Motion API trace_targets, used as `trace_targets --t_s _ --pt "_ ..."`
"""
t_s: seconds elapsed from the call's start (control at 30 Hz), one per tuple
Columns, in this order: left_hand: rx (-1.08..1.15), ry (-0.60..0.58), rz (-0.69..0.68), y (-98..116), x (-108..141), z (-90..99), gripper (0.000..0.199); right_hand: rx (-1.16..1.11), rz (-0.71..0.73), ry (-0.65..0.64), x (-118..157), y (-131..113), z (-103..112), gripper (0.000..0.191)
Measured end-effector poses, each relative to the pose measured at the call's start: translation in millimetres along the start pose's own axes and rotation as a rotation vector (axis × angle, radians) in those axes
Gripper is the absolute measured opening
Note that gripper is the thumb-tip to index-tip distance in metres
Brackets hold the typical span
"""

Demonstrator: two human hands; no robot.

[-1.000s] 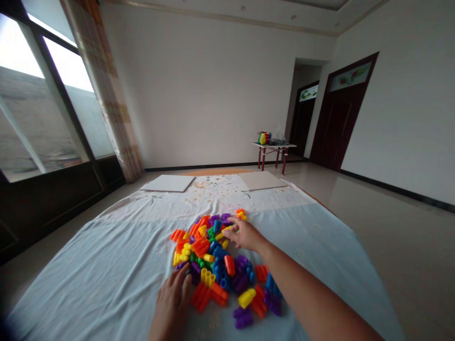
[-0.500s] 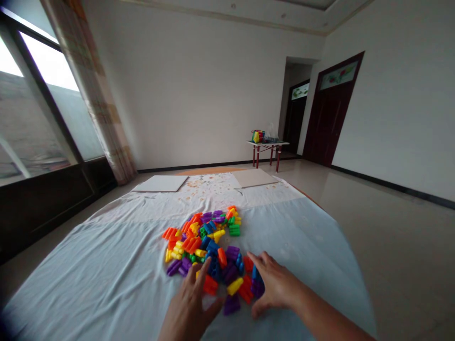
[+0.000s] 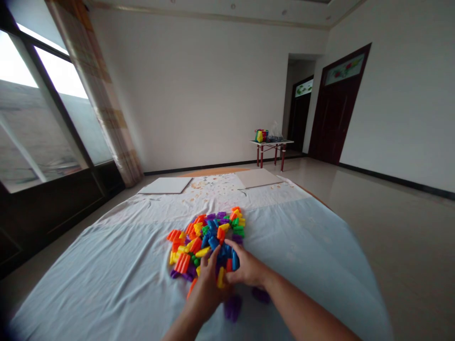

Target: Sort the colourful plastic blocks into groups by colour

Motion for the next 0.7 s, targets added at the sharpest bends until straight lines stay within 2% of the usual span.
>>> trace_targets --t_s 0.07,0.17,0.27,0.33,0.4,0.47,0.57,0.7 --pt "0.126 0.095 -0.029 -5.4 -9.0 9.4 0.078 -0.182 -0.041 -0.011 -12.1 -6.2 -6.4 0.098" --pt "0.254 0.124 -0.069 -8.7 -30.7 35.5 0.071 -0.277 -0.041 0.0 -40.3 -25.8 -13.6 0.096" --pt "0.257 0.179 -0.041 -17.9 -55.4 76.5 0.069 -0.211 -0.003 -0.009 -74.9 -46.0 -22.6 0.092" --pt "0.14 0.205 0.004 -29.3 -67.8 99.9 0.072 -0.092 0.042 -0.034 -95.4 -55.3 -27.8 0.093" --pt "0.02 0.203 0.059 -46.3 -75.1 115.1 0.073 0.021 0.104 -0.039 -110.5 -60.9 -25.5 0.093" --pt "-0.039 0.189 0.096 -67.5 -78.1 123.6 0.072 0.11 0.177 0.012 -119.8 -64.2 -9.8 0.084" --pt "-0.056 0.199 0.148 -104.5 -79.0 131.6 0.072 0.258 0.255 0.189 -125.0 -63.9 36.3 0.056" --pt "-0.079 0.254 0.238 -145.6 -79.7 136.8 0.071 0.471 0.175 0.437 -125.2 -44.8 102.8 0.041"
Point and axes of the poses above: each hand's wrist, its own x-axis away from the middle knuckle, its own z-axis out of the back of the hand, y = z × x, the point moved 9 cm from there along -x, towards the middle knuckle, and after that the axes turned 13 degrees about -x, right-handed, at the moved point
